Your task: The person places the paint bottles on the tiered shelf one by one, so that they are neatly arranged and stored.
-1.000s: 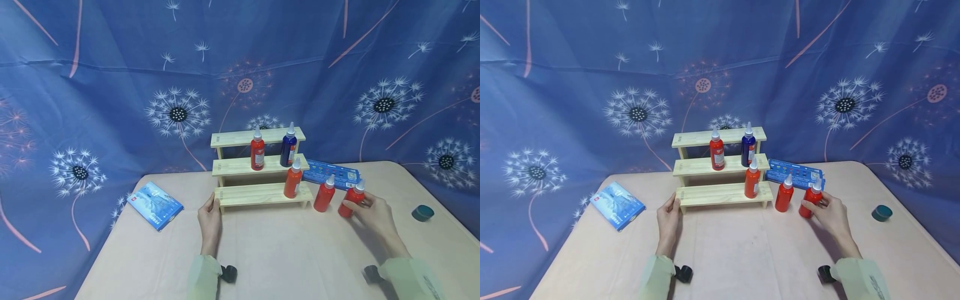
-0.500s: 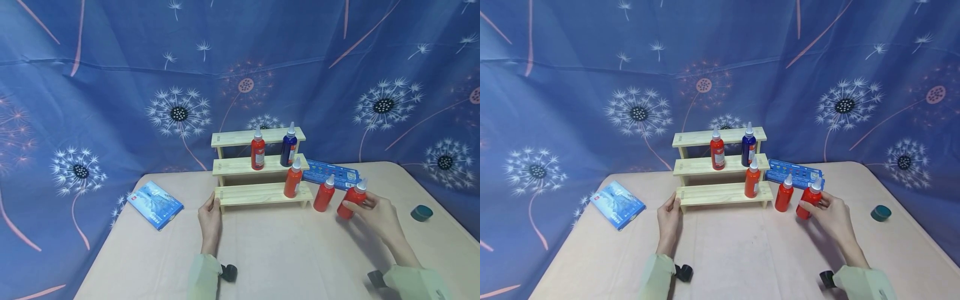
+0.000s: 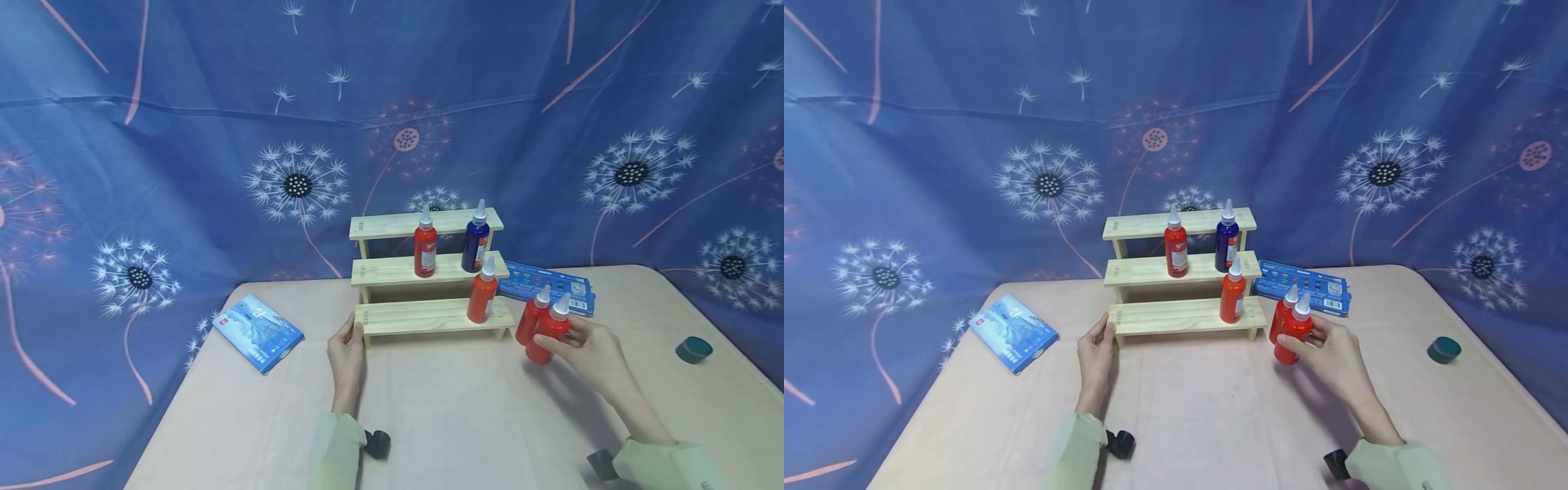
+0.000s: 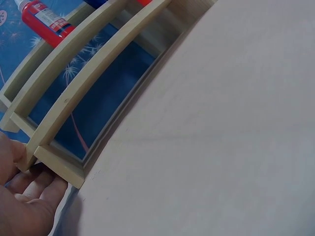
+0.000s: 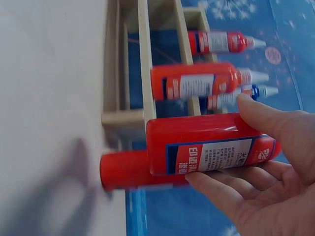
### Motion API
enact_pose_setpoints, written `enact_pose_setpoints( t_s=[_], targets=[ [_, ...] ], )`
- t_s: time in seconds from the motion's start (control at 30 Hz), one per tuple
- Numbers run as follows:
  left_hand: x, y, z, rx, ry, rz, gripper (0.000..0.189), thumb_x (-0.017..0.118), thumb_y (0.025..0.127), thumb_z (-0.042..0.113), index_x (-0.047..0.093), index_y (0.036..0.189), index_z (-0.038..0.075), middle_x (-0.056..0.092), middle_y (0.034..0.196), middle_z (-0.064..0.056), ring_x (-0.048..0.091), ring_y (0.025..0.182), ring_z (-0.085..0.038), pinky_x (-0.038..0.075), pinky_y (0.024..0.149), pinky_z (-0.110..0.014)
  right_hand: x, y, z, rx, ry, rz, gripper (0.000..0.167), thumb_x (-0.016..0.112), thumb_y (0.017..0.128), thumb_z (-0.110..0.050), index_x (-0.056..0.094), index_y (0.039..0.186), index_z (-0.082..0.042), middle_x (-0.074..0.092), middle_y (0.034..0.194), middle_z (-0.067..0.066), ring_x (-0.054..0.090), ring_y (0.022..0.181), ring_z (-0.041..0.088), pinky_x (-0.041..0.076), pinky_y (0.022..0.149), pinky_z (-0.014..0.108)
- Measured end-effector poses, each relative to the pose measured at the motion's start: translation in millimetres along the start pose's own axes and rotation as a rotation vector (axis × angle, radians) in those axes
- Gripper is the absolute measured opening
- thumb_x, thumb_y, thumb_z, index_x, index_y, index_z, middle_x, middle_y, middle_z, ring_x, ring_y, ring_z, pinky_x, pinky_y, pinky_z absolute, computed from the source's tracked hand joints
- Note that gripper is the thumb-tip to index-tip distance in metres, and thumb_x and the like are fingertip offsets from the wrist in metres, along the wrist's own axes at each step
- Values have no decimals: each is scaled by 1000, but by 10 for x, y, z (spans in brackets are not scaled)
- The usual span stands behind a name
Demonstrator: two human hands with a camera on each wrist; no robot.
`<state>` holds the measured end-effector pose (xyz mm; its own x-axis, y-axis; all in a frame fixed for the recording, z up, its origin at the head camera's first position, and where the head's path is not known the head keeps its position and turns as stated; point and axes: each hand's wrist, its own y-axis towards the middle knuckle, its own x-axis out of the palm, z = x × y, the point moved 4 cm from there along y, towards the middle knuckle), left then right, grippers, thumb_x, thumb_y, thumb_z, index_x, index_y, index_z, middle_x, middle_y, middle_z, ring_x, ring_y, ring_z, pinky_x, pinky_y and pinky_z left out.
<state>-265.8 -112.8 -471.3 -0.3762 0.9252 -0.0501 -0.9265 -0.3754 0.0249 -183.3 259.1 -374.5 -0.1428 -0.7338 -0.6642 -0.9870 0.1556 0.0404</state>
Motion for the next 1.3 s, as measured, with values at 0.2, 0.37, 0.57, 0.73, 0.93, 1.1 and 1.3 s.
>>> enact_pose_setpoints(
  t_s=[0.2,0.37,0.57,0.73,0.93,1.1,1.3],
  targets=[
    [5,3,-3,4,0,9,37,56,98,10,56,134,1,56,136,-16,54,126,-27,52,98,-31,208,-2,-168,-9,24,-63,72,75,87,-32,47,136,11,60,125,31,60,112,47,58,88,49],
    [5,11,-25,9,-1,14,36,56,98,9,56,134,1,56,136,-17,56,124,-28,54,96,-31,388,-19,-302,-9,54,-107,71,77,85,-29,47,137,11,60,126,29,60,114,45,57,91,49],
    [12,7,-36,5,-8,8,37,56,99,10,56,134,2,56,136,-15,56,125,-26,53,96,-30,564,-31,-425,-63,81,-108,58,78,84,-22,57,131,4,66,119,24,64,109,41,56,92,50],
    [10,-2,-11,8,-1,15,36,56,98,10,56,133,1,57,135,-16,56,124,-26,53,97,-32,652,-27,-495,-101,95,-104,54,78,84,-23,60,127,3,69,114,20,67,106,38,57,91,50],
    [12,-5,10,11,-1,14,36,56,98,10,57,133,1,57,135,-16,58,122,-27,54,96,-33,727,-34,-556,-100,117,-125,57,78,84,-21,57,132,2,68,117,20,66,107,37,56,93,51],
    [18,8,5,11,8,12,36,55,99,10,56,134,2,57,136,-16,56,124,-27,54,96,-32,765,-17,-607,-117,107,-124,62,78,84,-20,53,136,1,67,121,21,64,111,38,55,94,51],
    [8,12,-12,6,14,18,36,55,99,10,57,134,2,57,136,-15,56,125,-27,54,96,-32,847,41,-690,-148,119,-118,57,76,86,-21,55,135,0,67,120,20,64,112,38,54,96,52]
  ],
)
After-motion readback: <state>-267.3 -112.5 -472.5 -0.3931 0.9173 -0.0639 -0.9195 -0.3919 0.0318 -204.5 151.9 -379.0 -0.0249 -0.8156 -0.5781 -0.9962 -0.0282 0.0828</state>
